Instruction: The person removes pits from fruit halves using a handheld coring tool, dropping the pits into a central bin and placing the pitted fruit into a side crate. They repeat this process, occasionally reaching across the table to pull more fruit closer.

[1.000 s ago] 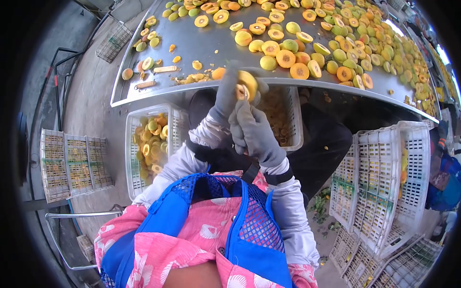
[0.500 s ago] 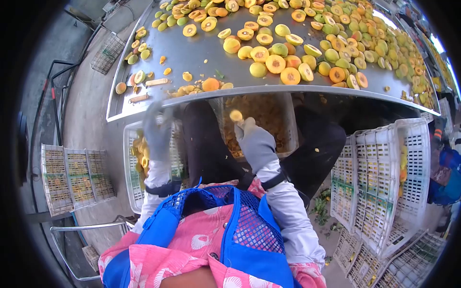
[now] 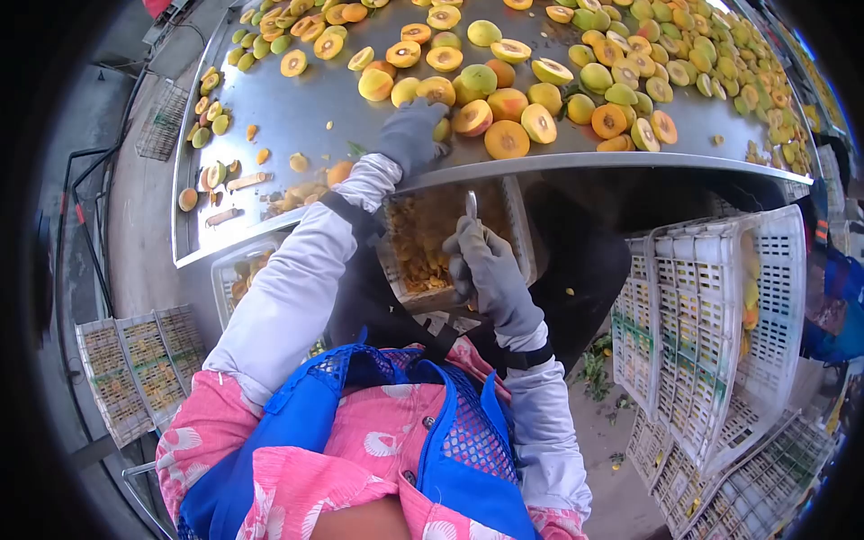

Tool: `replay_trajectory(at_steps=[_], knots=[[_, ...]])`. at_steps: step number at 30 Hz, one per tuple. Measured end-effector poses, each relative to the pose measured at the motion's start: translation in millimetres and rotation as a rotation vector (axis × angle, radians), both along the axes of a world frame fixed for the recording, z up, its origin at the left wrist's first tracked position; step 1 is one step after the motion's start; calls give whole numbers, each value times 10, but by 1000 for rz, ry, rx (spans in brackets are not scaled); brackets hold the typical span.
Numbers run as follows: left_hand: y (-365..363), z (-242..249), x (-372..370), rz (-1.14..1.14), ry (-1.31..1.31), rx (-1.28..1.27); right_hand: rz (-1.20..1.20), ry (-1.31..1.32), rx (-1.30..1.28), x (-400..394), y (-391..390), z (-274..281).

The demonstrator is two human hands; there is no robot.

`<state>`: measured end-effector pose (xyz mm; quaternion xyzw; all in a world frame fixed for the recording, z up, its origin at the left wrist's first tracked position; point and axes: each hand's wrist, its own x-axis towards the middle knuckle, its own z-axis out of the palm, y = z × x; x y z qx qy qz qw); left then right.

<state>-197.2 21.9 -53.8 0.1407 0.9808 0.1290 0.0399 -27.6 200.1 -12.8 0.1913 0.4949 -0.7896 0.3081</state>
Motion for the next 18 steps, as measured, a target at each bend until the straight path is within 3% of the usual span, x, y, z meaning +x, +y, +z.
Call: replay_trajectory(at_steps=[3, 5, 9, 11, 13, 15, 16, 18], knots=[[-164, -45, 99, 36, 82, 49, 35, 38, -60, -27, -3, -39], [-294, -56, 298, 325, -612, 1624, 47, 103, -34, -16, -92, 6], [-308, 531, 1019, 90, -626, 1696, 41, 317, 141, 47, -355, 208], [-216, 562, 1191, -149, -67, 1197, 38, 361, 227, 109, -453, 351], [-152, 538, 1262, -124, -78, 1339, 26, 539, 386, 189, -501, 359], [-136, 600, 1359, 92, -493, 1794, -18, 699, 455, 252, -556, 282], [-105, 660, 1427, 86, -486, 1797, -65, 847, 518, 286, -574, 262], [-43, 797, 1550, 38, -114, 1470, -62, 865, 569, 356, -588, 308]])
